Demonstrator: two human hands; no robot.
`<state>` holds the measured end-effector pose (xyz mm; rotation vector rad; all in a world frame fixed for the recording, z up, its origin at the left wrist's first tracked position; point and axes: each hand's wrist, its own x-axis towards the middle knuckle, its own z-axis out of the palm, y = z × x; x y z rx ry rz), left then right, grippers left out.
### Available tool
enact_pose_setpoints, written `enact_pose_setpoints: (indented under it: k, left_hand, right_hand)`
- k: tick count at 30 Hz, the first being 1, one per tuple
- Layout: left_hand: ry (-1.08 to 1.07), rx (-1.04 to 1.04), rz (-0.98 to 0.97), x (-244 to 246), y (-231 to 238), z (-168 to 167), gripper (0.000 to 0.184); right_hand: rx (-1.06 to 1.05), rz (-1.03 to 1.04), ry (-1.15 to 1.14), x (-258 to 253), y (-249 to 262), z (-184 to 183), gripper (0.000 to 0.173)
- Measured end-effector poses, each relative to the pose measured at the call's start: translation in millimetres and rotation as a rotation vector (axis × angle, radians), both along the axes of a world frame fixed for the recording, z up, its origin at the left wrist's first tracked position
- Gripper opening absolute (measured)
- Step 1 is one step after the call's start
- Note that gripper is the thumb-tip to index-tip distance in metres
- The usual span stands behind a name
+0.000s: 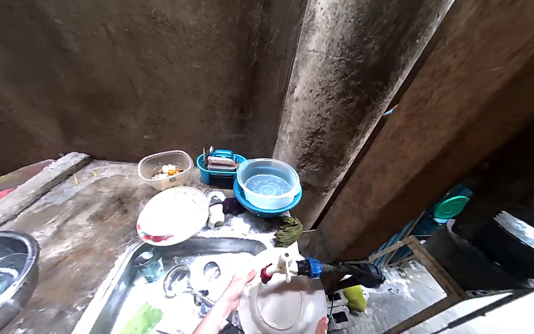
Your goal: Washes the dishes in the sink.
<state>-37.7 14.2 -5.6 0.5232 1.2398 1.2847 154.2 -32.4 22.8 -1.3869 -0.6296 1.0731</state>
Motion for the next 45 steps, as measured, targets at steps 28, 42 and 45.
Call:
enact_pose_setpoints:
  k: [28, 42, 45]
  left_hand:
    - [1.232, 0.019, -0.322, -12, -10, -25, 0.077]
    - [1.141, 0.168, -0.283, 24, 5, -6, 0.059]
    - [1.087, 0.147, -0.167, 25, 11, -3, 0.071]
  right_hand:
    - [-0.202, 0.496, 0.406, -60, 14, -4, 0.034]
    - [-0.184, 0.509, 0.439, -55, 18, -3, 0.04]
    - [-0.191, 0.559, 0.402, -61, 20, -5, 0.044]
